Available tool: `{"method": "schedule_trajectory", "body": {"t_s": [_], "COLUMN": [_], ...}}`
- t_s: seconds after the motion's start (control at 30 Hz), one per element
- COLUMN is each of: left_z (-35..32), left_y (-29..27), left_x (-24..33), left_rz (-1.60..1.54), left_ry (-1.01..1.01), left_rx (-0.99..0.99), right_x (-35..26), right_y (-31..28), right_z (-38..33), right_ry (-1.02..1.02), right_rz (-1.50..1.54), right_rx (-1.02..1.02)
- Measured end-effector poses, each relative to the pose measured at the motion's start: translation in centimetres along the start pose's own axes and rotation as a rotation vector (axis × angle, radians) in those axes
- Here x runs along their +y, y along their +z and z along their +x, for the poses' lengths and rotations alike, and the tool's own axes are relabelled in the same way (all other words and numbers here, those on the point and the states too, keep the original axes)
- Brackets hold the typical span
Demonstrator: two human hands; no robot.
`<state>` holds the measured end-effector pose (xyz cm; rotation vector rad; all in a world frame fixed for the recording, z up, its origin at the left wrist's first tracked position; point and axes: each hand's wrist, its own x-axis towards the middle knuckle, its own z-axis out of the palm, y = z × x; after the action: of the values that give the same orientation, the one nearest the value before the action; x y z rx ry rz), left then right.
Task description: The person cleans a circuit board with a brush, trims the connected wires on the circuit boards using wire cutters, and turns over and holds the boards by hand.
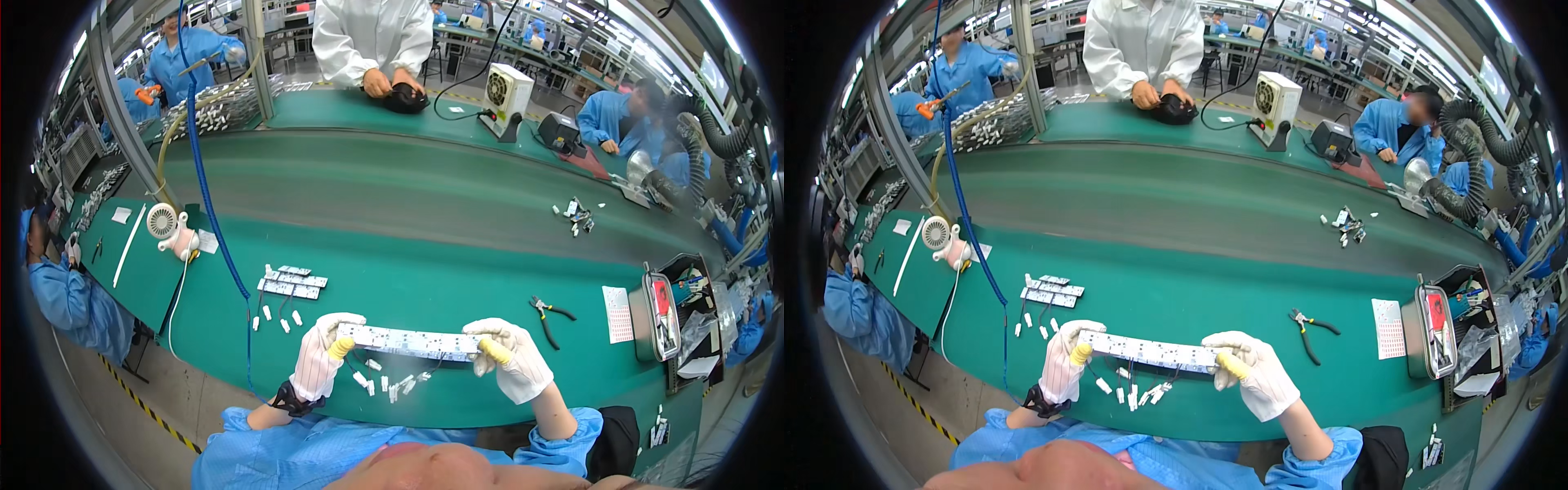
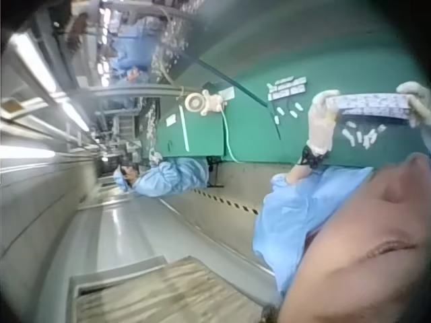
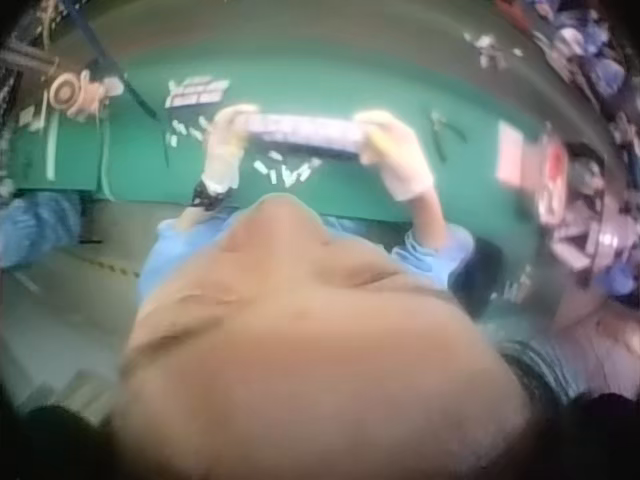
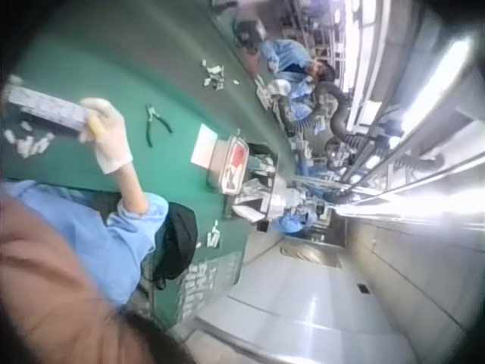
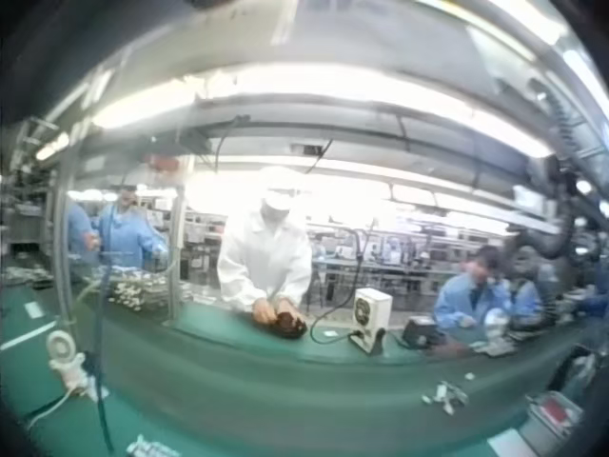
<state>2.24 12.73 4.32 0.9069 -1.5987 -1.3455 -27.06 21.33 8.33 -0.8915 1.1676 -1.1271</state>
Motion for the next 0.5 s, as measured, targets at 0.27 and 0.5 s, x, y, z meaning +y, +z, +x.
{"method": "schedule_trajectory", "body": {"t_s": [0.27, 0.5], "left_z": [-0.39, -0.66], "left_y": [-0.06, -0.21], "left_x": [0.28, -0.37], "left_rz": [-0.060, -0.150], "left_ry": [-0.012, -0.057], "left_rx": [-0.019, 0.015], "right_x": [0.31, 0.69], "right_y": [0.08, 0.40], "right_z": [-0.30, -0.18], "right_ry": [-0.060, -0.074], "right_rz": [0.001, 0.017], "right_rx": [-0.021, -0.030]}}
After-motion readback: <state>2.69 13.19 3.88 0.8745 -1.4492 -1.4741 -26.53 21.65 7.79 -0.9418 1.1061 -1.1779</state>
